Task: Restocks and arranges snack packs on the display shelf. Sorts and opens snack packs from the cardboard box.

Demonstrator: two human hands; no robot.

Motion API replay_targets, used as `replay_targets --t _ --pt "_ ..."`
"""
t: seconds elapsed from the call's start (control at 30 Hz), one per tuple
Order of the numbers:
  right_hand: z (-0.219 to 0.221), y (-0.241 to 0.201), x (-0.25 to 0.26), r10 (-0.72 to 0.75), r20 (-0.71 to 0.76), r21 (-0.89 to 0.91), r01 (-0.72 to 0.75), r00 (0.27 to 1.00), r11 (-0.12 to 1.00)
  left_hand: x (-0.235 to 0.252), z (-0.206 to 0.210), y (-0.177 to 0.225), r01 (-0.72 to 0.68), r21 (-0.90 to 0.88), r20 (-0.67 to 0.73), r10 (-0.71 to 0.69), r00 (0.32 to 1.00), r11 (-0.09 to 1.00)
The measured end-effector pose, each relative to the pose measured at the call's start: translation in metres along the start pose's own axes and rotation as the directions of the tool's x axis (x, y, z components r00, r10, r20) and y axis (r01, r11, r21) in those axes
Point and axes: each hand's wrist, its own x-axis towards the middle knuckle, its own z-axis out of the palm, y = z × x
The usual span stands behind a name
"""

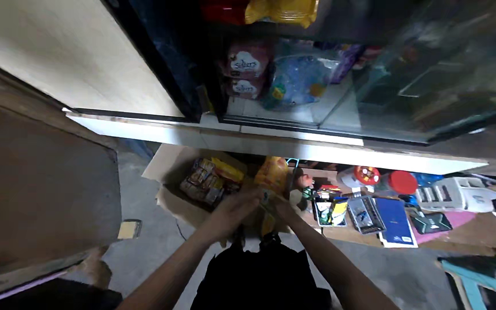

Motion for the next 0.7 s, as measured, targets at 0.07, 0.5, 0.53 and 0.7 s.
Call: replay_targets --t 0.07,0.5,0.53,0.7 --pt "0.020 0.009 0.014 -0.002 -0.050 -0.044 0.000 0.999 0.999 -0.012 0.007 -0.028 0.215 -0.007 0.060 -0.214 0.975 0.977" --pt "0.000 -0.024 0.018 0.230 -0.084 -0.155 -0.241 0.970 0.958 -0.038 -0.059 -0.113 0.363 0.160 0.106 -0.381 0.918 0.918" --pt "-0.002 -0.027 0.017 0.249 -0.087 -0.155 -0.260 0.965 0.953 -0.035 -0.063 -0.112 0.356 0.181 0.125 -0.380 0.916 0.917" --pt "-0.019 -0.032 0.011 0.291 0.038 -0.224 -0.276 0.956 0.935 -0.010 -0.064 -0.106 0.325 0.308 0.217 -0.398 0.891 0.894"
